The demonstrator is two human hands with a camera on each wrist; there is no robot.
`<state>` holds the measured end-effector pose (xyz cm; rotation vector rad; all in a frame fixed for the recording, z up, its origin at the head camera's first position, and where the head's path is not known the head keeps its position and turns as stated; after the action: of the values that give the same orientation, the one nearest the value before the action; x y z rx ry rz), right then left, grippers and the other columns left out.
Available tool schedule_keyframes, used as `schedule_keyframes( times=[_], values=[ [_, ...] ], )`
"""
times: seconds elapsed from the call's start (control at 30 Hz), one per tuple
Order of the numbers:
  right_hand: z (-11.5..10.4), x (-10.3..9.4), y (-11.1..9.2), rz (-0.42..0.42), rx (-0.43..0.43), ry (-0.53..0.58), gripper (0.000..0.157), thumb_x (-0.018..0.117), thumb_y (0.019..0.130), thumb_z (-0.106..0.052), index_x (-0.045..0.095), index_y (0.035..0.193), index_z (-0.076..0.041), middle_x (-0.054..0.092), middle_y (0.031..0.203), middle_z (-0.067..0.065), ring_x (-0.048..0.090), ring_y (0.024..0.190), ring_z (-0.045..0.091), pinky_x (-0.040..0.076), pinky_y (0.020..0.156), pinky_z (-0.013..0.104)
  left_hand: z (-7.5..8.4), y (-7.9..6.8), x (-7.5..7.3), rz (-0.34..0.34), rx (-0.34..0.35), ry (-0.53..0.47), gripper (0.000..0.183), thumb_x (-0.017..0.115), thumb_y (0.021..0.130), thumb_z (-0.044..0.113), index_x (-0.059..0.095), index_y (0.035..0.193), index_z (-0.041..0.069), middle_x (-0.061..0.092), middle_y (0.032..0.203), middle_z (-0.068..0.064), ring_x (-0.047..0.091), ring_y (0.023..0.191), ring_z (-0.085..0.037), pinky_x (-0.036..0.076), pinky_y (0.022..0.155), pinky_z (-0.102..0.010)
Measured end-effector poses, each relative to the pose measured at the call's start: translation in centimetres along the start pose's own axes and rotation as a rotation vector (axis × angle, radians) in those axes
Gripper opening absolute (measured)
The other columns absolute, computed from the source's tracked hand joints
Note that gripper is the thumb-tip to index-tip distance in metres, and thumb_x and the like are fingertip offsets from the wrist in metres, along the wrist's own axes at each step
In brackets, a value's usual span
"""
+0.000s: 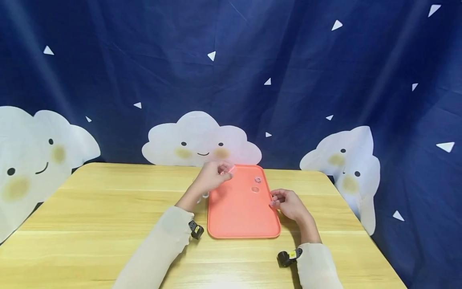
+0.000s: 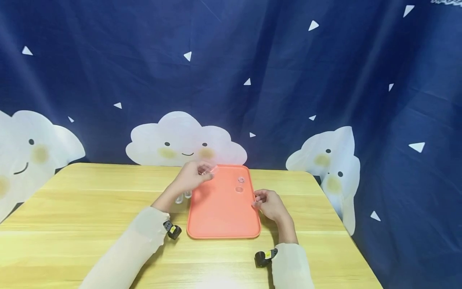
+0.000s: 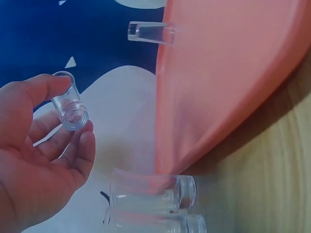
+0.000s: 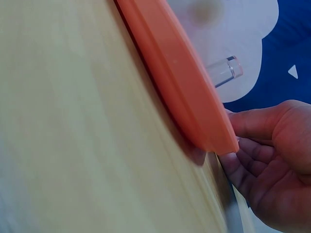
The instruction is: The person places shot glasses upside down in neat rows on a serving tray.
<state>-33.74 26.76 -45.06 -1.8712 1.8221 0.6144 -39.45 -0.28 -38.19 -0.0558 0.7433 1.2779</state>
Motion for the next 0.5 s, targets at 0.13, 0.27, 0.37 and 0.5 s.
schedule_keyframes(
  times=[0.13, 0.27, 0.37, 0.5],
  values=[
    [-0.1, 0.0, 0.0, -0.004, -0.005, -0.003, 0.032, 0.067, 0.085, -0.002, 0.061, 0.117, -0.002, 0.063, 0.092, 0.007, 0.057, 0.082, 0.021, 0.05, 0.071, 0.028, 0.2, 0.4, 0.8, -0.054, 0.007, 0.037, 0.024, 0.073, 0.081, 0.015, 0.07, 0.104, 0.009, 0.065, 0.089, 0.002, 0.058, 0.082, -0.014, 0.05, 0.073, -0.03],
    [-0.2, 0.0, 0.0, -0.001, -0.007, -0.009, 0.032, 0.067, 0.085, -0.001, 0.061, 0.117, -0.001, 0.063, 0.092, 0.007, 0.057, 0.082, 0.021, 0.05, 0.071, 0.028, 0.6, 0.9, 1.4, -0.1, 0.025, 0.128, 0.024, 0.073, 0.08, 0.015, 0.069, 0.103, 0.009, 0.065, 0.087, 0.002, 0.057, 0.081, -0.013, 0.049, 0.073, -0.029],
    [-0.3, 0.0, 0.0, -0.002, 0.001, -0.007, 0.032, 0.067, 0.085, -0.001, 0.061, 0.116, -0.002, 0.062, 0.091, 0.007, 0.057, 0.082, 0.021, 0.05, 0.072, 0.029, 0.9, 1.3, 1.9, -0.138, 0.042, 0.192, 0.024, 0.073, 0.079, 0.015, 0.069, 0.102, 0.008, 0.064, 0.084, 0.003, 0.057, 0.076, -0.012, 0.049, 0.07, -0.028],
    [-0.3, 0.1, 0.0, -0.005, 0.01, 0.004, 0.032, 0.067, 0.084, -0.001, 0.061, 0.116, -0.002, 0.062, 0.091, 0.007, 0.057, 0.082, 0.021, 0.05, 0.071, 0.029, 1.2, 1.8, 2.4, -0.167, 0.05, 0.266, 0.025, 0.073, 0.078, 0.015, 0.069, 0.103, 0.01, 0.066, 0.084, 0.002, 0.057, 0.073, -0.012, 0.048, 0.069, -0.027]
  ],
)
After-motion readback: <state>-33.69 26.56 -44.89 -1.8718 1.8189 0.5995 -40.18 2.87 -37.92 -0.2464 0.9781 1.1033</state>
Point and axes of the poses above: each hand's wrist, its own y-axis towards the middle knuckle, its own x-axis out of the palm, z = x × y, the point moved 6 cm from there along y, towards the middle knuckle
